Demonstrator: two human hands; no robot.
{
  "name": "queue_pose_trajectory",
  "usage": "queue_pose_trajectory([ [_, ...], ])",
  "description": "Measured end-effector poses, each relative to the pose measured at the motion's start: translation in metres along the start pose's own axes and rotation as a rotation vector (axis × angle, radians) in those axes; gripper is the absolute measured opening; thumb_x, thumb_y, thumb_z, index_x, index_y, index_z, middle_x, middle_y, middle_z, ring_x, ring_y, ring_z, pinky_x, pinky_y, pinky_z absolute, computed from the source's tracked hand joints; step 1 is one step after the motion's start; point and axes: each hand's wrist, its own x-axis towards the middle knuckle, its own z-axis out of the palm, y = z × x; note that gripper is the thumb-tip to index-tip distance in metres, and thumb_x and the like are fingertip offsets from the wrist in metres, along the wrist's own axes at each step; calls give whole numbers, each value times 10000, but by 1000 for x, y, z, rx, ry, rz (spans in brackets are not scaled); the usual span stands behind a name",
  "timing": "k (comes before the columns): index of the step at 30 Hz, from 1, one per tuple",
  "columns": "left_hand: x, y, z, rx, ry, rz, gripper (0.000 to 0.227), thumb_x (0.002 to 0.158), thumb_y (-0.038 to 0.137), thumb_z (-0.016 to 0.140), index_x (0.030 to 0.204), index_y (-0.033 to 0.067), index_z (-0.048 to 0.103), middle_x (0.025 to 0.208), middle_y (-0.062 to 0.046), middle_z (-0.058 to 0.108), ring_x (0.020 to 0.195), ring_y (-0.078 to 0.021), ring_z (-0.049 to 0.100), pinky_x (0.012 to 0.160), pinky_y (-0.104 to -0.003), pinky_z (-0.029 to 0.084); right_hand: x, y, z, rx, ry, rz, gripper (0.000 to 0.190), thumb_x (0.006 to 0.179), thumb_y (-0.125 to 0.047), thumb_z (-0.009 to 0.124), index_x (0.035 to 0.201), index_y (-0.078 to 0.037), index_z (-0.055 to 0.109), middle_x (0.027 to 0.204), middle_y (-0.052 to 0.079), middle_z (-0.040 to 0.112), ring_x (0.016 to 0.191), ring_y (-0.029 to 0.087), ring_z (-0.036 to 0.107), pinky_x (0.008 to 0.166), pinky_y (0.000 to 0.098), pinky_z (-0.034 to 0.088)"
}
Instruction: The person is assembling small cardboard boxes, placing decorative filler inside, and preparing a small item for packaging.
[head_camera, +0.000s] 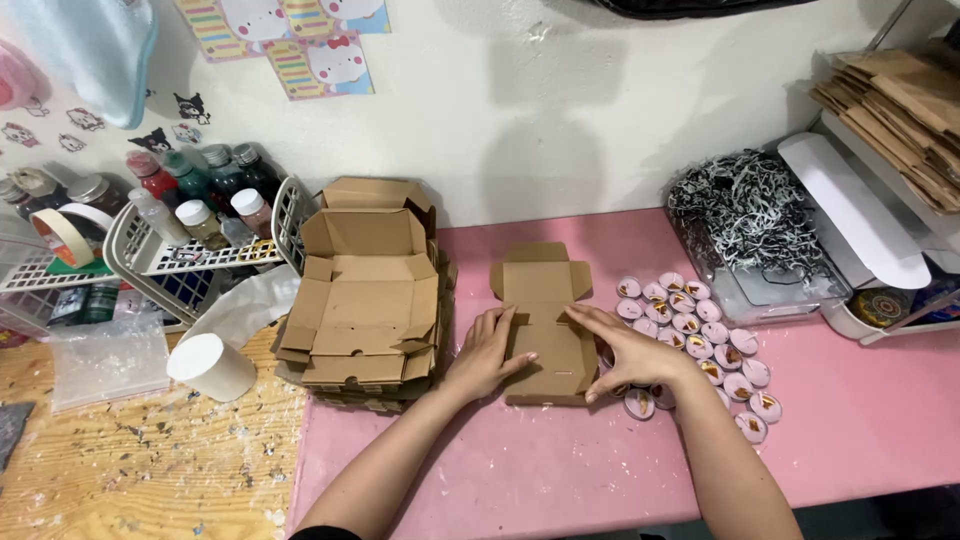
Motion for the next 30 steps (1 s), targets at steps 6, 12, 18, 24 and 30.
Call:
queue_pose_trajectory([
  [6,0,1,3,-2,86,15,918,930,568,630,1576,28,265,1531,-174,363,1392,-363,340,1167,-491,312,-2,6,0,-28,62,17,1104,628,-363,952,1554,-225,367,1665,117,271,1525,302,277,1210,428,297],
  [12,0,4,-1,-31,32,-52,914,930,553,645,1595,61,256,1531,-157,356,1383,-343,347,1172,-475,325,-4,1,-4,-36,49,-46,1015,667,-277,905,1542,-204,394,1650,126,238,1508,328,275,1186,439,302],
  [18,0,1,4,-135,27,-22,959,920,553,640,1609,60,190,1599,-168,281,1432,-360,309,1194,-474,311,11,10,17,-151,205,-13,752,722,-298,896,1395,-170,585,1588,117,407,1468,312,379,1177,429,358],
  [24,0,-23,24,-217,-74,128,1325,775,677,780,1693,124,2,1746,-250,30,1581,-470,100,1214,-611,179,7,9,7,-112,293,45,715,678,-306,896,1320,-148,626,1547,98,464,1416,297,455,1145,420,406],
  [30,-14,19,-28,-67,-215,139,1552,480,710,888,1652,195,10,1665,-289,28,1501,-475,172,1216,-602,204,6,8,7,-160,323,42,736,671,-304,907,1325,-141,611,1533,114,472,1405,316,457,1135,431,402],
])
